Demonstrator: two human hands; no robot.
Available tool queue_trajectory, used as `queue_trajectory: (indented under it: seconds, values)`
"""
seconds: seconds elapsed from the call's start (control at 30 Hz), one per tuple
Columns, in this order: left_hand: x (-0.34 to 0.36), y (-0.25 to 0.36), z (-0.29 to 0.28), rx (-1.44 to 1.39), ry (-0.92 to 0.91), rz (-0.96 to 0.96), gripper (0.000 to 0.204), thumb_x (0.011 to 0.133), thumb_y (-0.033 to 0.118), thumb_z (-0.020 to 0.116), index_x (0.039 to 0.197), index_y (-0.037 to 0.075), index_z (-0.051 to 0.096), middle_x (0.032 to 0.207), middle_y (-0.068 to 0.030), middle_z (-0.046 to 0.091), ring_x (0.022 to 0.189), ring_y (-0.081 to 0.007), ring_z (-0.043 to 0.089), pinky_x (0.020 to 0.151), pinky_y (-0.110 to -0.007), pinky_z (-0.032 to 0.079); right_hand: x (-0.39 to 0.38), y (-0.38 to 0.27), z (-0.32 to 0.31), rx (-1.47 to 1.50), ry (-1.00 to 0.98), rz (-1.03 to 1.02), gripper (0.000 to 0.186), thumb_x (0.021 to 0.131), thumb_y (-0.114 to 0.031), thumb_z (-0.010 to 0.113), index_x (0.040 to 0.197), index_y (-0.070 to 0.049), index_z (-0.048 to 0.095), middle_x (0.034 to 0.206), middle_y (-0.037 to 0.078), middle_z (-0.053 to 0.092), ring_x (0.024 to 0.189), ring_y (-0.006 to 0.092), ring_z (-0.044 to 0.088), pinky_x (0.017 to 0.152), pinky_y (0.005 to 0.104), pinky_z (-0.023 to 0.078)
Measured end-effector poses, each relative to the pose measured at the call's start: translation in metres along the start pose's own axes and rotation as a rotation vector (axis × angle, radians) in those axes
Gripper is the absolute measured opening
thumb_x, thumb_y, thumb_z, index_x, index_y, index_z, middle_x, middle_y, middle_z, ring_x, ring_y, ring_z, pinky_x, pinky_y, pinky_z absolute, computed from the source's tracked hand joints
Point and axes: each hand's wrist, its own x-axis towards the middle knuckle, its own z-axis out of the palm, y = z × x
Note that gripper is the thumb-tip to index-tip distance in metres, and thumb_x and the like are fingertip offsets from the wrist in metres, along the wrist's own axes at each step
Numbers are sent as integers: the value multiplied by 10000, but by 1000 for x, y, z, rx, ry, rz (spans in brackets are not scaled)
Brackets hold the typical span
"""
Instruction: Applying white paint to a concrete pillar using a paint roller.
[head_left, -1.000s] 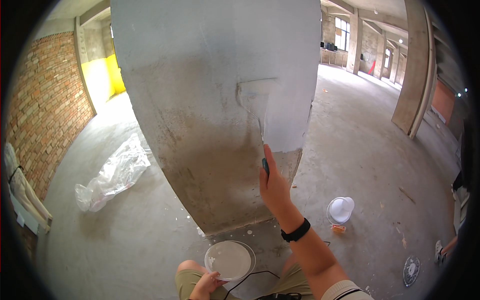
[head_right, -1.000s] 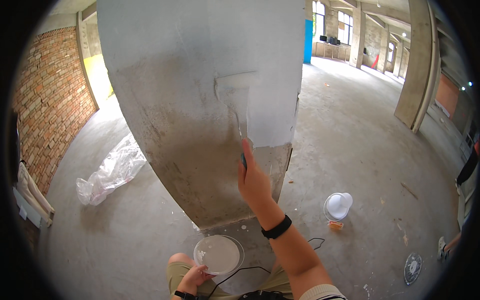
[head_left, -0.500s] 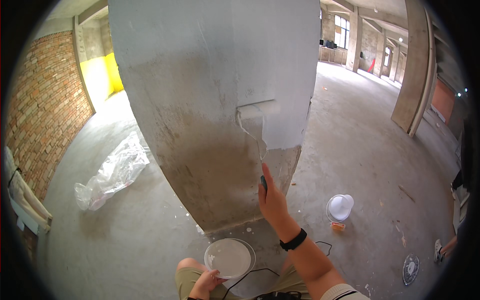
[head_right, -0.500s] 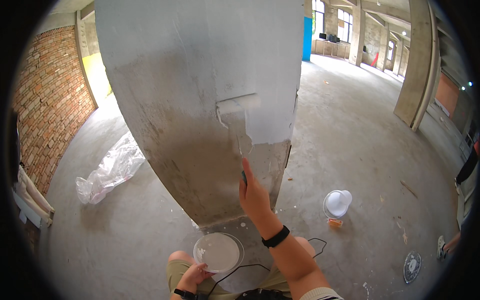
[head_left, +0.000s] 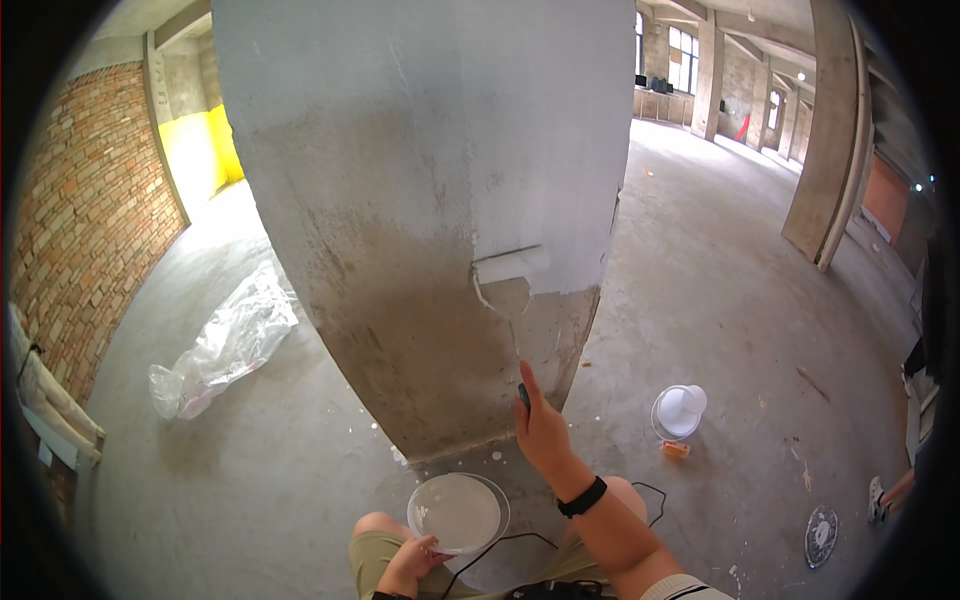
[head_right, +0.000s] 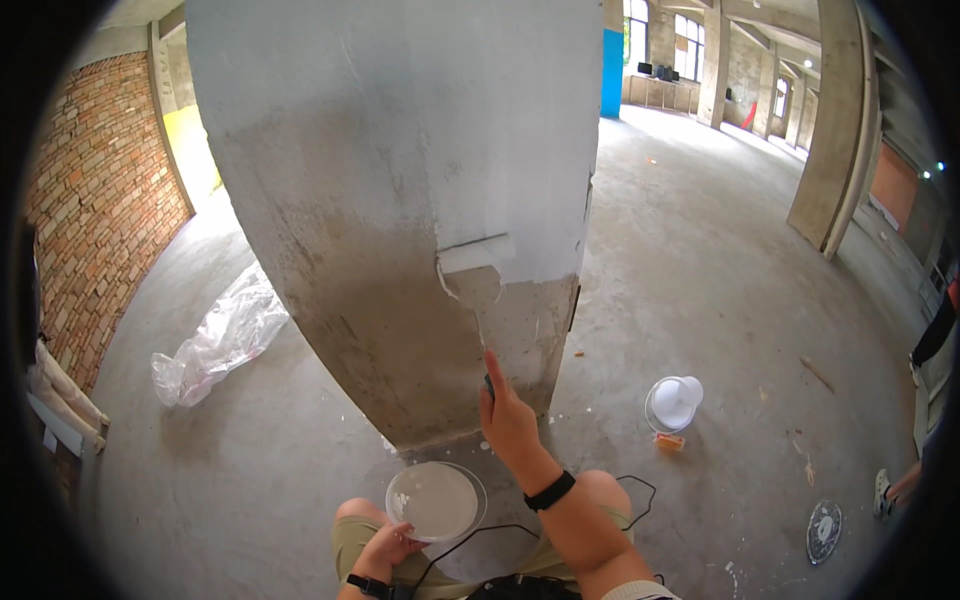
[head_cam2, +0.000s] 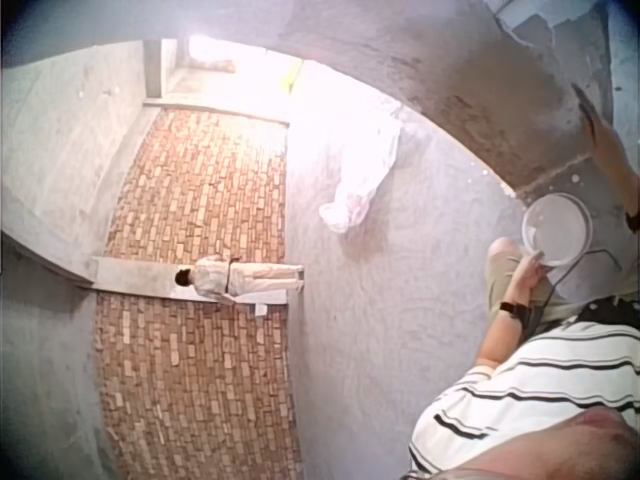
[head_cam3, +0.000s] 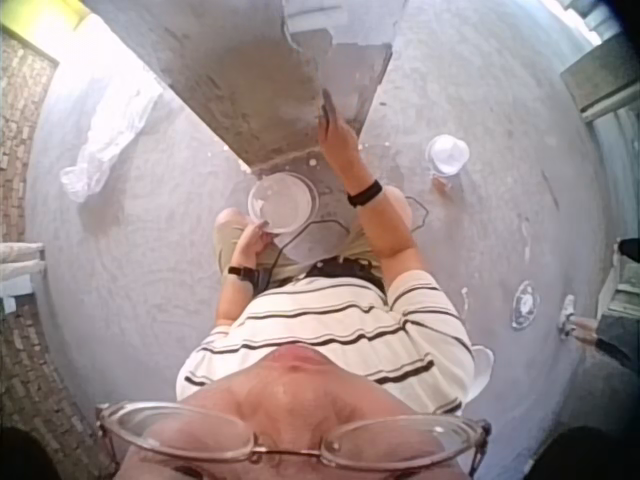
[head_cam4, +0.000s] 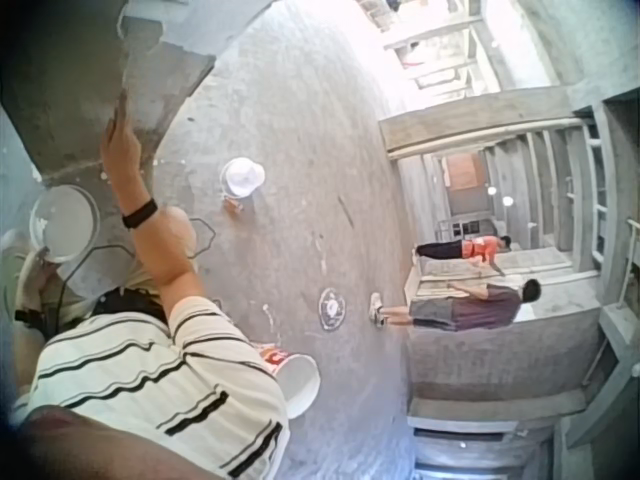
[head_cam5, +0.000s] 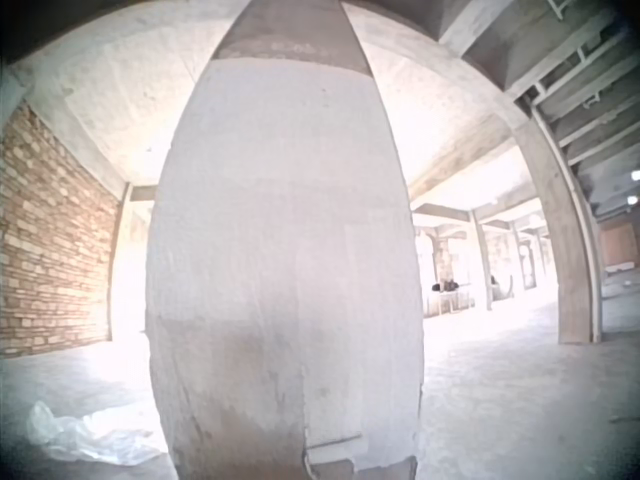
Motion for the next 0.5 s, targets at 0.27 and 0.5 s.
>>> queue_trajectory:
  seconds: [0.27,0.5]
  values:
    - [0,-2,-4,0,-18,18,511,824,24,423,1325,9,320,1267,-161,473,1121,-343,517,925,-497,464,-20,11,10,-3,-45,37,632,895,-114,468,1448,-196,174,1009,208,607,756,390,600,620,426,480]
    - [-1,-2,-2,-4,-6,13,501,833,30,428,1324,14,332,1276,-155,472,1125,-341,515,924,-503,462,-33,14,13,36,-67,58,645,884,-108,473,1447,-190,170,989,222,609,742,396,597,621,431,477]
